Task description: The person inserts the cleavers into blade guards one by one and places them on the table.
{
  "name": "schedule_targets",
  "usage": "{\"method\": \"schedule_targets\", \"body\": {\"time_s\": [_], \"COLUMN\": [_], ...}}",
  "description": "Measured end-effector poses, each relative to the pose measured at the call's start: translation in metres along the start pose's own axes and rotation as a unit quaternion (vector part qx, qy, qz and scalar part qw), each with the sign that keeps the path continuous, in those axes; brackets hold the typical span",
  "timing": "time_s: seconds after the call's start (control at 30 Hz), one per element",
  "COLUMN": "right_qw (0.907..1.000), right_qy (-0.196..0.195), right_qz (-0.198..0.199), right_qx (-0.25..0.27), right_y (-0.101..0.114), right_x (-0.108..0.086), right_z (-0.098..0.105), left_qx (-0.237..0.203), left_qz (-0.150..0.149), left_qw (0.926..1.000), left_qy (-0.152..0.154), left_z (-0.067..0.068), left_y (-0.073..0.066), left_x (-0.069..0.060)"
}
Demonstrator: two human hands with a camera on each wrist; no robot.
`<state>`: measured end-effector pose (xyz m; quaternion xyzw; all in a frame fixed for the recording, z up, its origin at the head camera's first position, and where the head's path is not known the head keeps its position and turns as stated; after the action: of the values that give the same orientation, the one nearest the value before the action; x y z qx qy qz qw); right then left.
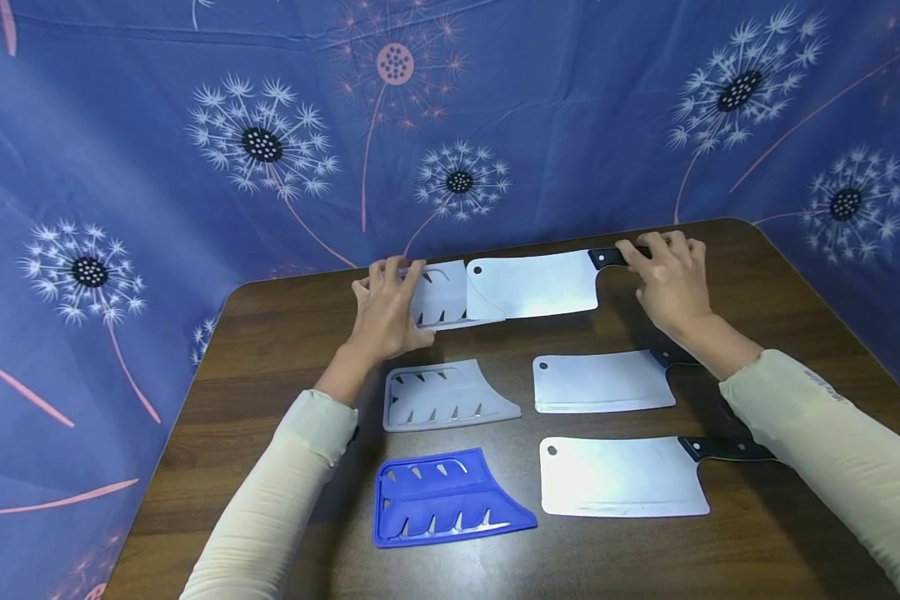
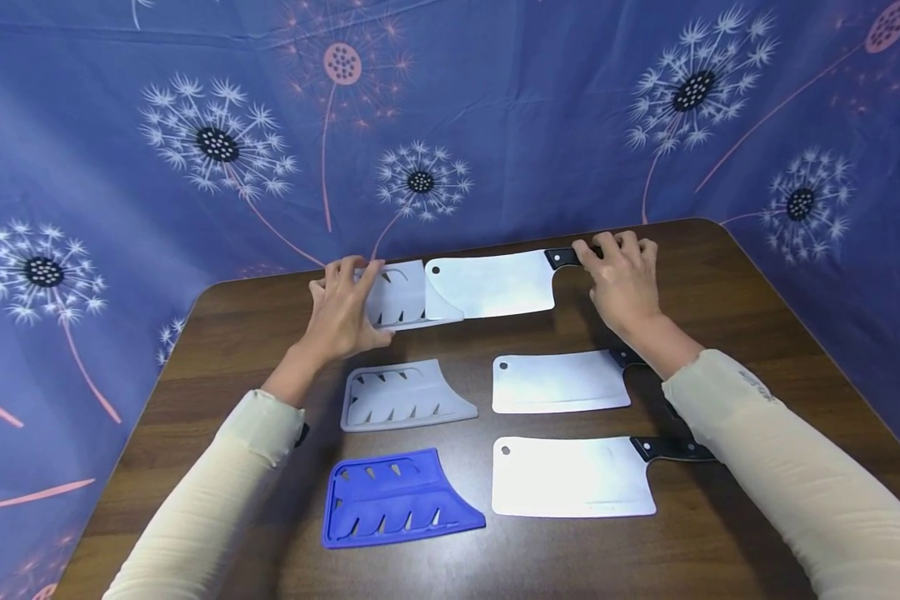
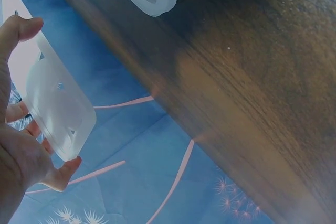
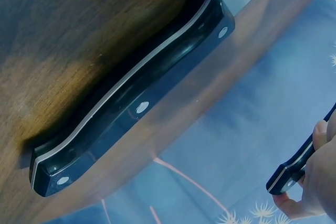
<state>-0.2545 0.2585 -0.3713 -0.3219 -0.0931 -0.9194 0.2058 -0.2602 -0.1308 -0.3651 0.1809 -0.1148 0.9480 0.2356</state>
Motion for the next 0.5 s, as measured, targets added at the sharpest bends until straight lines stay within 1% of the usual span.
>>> {"method": "schedule_targets", "body": {"time_s": [0.27, 0.43, 0.5], "right_qw": [1.0, 0.9995, 0.9993], "right_qy": [0.0, -0.006, -0.007], "right_qz": [0.005, 0.029, 0.035], "right_qx": [-0.005, -0.012, -0.009], "right_y": [0.003, 0.015, 0.022], "right_x": [0.0, 0.003, 0.005], "right_z": [0.001, -0.003, -0.004], "left_qx": [0.004, 0.003, 0.01], "left_qz": [0.001, -0.036, -0.047], "left_qw": [1.0, 0.9993, 0.9989], "left_qy": [0.002, 0.004, 0.003], "left_z": [-0.001, -0.002, -0.002], "left_y": [-0.003, -0.015, -0.02], "left_x": [0.0, 0.003, 0.004]}}
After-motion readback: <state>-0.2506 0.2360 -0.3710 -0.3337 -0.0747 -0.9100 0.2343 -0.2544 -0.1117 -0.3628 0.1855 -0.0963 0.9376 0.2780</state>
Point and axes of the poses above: each hand's wrist, its own x-axis towards the middle knuckle, its own z-axis out of the back of the hand, y = z × x, the point moved 2 cm from there along x, towards the middle knuckle, and after that the axes turned 1 degree about z, right-handed, at the moved point
